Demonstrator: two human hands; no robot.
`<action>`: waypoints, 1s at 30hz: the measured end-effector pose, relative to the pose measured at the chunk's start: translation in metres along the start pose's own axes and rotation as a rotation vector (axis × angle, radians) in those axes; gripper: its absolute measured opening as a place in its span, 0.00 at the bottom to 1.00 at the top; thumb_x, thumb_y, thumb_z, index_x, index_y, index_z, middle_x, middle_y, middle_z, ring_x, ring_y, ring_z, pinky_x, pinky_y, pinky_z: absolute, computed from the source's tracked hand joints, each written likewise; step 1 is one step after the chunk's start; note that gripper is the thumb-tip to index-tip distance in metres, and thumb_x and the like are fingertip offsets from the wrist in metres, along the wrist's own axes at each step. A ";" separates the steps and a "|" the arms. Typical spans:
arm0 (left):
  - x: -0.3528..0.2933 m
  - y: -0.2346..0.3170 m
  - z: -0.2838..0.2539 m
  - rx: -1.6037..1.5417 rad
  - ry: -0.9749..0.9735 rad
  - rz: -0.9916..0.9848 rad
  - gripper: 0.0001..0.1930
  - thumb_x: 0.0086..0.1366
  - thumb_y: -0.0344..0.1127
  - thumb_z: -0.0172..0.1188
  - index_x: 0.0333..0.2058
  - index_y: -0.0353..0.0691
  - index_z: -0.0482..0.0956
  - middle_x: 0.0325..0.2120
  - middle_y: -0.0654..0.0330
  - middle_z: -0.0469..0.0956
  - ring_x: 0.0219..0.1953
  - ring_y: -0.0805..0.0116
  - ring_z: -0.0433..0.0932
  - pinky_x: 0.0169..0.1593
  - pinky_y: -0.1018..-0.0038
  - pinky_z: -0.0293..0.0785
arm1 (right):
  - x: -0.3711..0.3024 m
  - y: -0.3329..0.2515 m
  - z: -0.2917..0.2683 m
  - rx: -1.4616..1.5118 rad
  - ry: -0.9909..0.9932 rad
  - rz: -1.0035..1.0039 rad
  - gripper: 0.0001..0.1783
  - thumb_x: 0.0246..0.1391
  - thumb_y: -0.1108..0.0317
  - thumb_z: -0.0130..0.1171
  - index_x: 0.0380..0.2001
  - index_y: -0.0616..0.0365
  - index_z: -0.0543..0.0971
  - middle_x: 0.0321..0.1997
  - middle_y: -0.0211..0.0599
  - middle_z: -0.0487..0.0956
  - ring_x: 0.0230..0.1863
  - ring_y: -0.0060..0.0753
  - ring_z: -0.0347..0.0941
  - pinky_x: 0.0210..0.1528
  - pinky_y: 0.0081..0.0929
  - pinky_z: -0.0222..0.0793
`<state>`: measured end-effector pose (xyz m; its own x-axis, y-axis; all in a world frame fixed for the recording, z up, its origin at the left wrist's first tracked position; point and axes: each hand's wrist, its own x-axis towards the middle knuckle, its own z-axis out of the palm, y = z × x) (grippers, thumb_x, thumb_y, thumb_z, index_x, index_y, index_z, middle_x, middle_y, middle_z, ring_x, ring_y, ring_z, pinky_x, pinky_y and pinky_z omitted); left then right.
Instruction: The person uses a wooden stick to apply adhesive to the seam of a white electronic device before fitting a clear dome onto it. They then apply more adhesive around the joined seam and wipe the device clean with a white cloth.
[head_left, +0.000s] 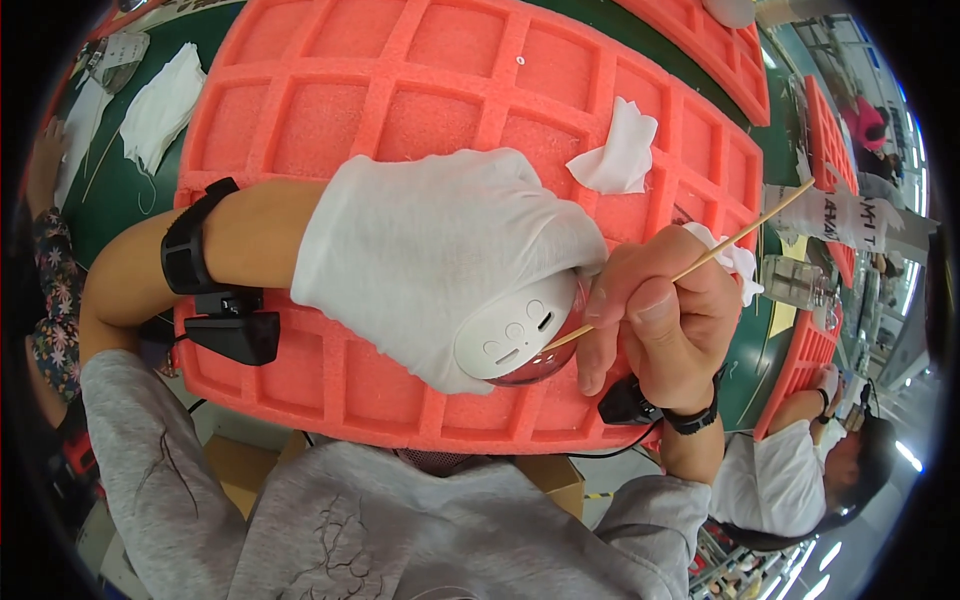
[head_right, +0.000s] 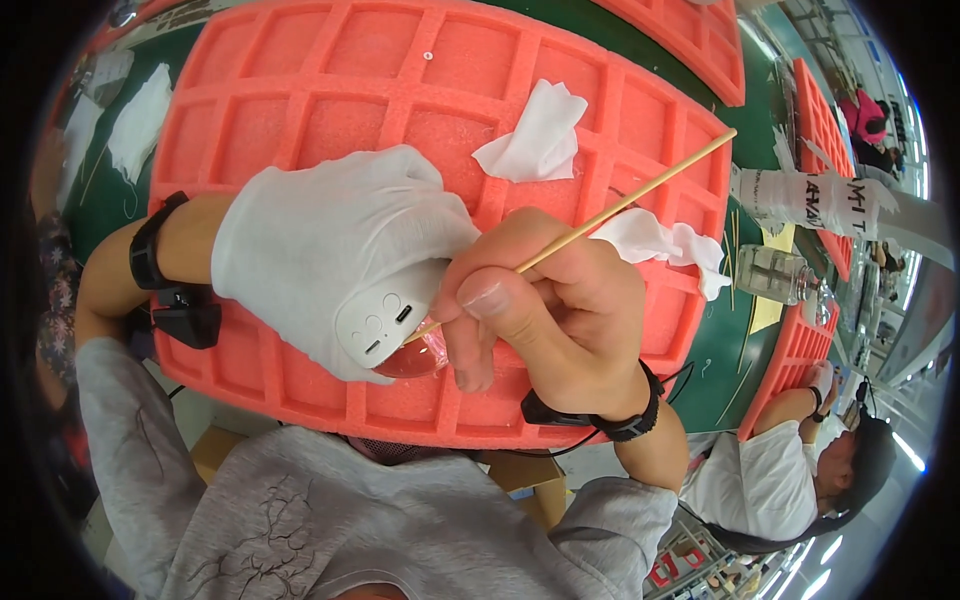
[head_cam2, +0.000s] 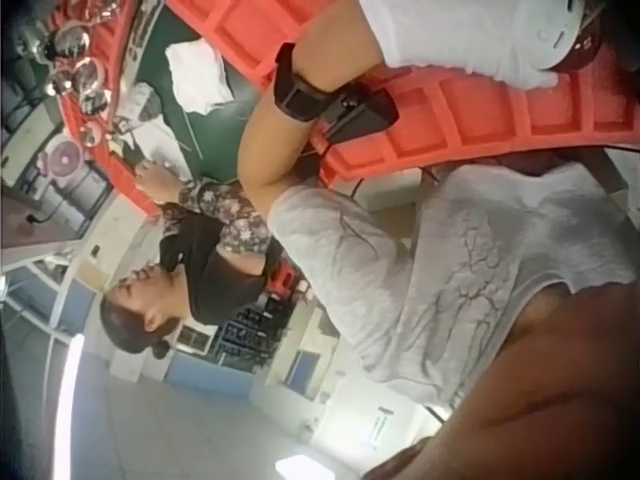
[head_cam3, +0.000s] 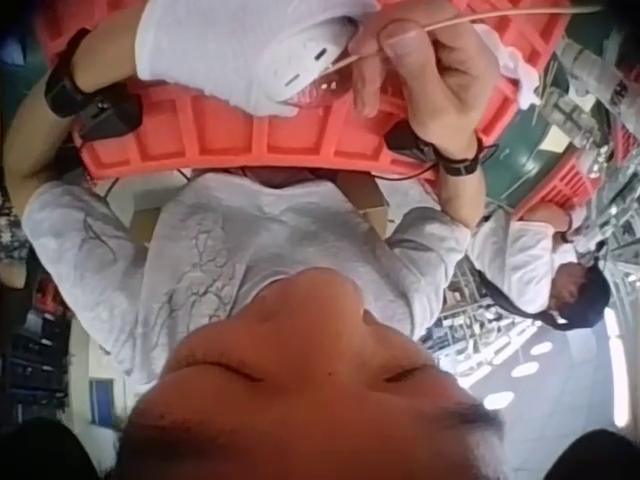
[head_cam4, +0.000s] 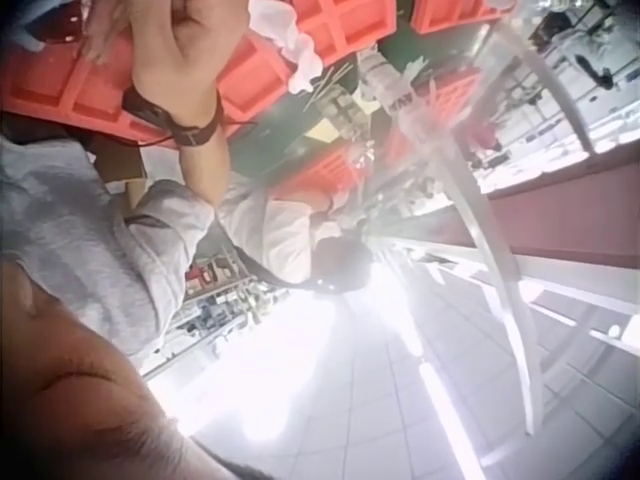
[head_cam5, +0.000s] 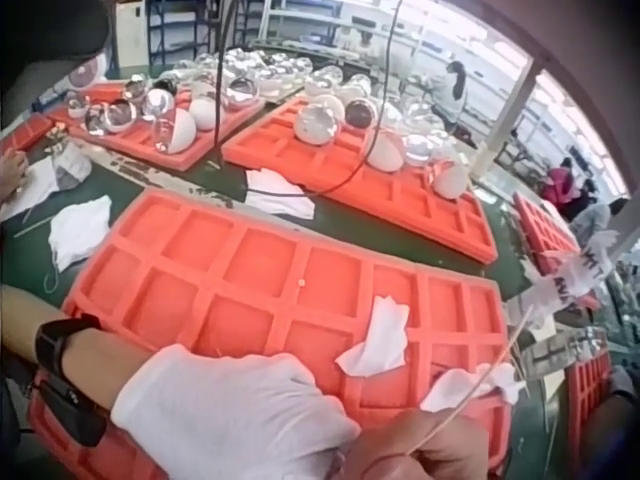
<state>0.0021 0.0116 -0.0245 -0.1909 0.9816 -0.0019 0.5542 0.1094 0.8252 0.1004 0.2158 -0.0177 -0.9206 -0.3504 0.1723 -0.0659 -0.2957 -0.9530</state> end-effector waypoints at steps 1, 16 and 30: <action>0.000 0.000 0.000 0.000 0.007 -0.002 0.18 0.44 0.41 0.75 0.33 0.46 0.79 0.28 0.63 0.76 0.31 0.56 0.75 0.42 0.64 0.69 | 0.000 0.000 0.000 -0.010 -0.008 -0.002 0.07 0.70 0.79 0.47 0.39 0.72 0.75 0.26 0.44 0.79 0.19 0.26 0.76 0.20 0.21 0.70; -0.001 -0.001 0.001 0.039 0.016 0.038 0.21 0.42 0.39 0.75 0.35 0.45 0.78 0.31 0.61 0.75 0.34 0.55 0.74 0.44 0.64 0.68 | 0.002 -0.002 0.002 -0.014 0.010 0.036 0.05 0.66 0.81 0.54 0.38 0.73 0.78 0.26 0.43 0.81 0.20 0.25 0.78 0.20 0.18 0.68; -0.001 -0.003 0.008 -0.010 0.062 0.066 0.23 0.41 0.39 0.76 0.38 0.42 0.80 0.32 0.61 0.76 0.34 0.57 0.73 0.45 0.65 0.68 | 0.002 -0.004 0.004 -0.090 0.011 0.005 0.04 0.63 0.82 0.58 0.37 0.74 0.80 0.27 0.44 0.82 0.20 0.25 0.78 0.21 0.20 0.69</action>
<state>0.0072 0.0112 -0.0313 -0.2039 0.9751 0.0875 0.5591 0.0426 0.8280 0.1005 0.2126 -0.0126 -0.9252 -0.3416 0.1656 -0.0956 -0.2126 -0.9725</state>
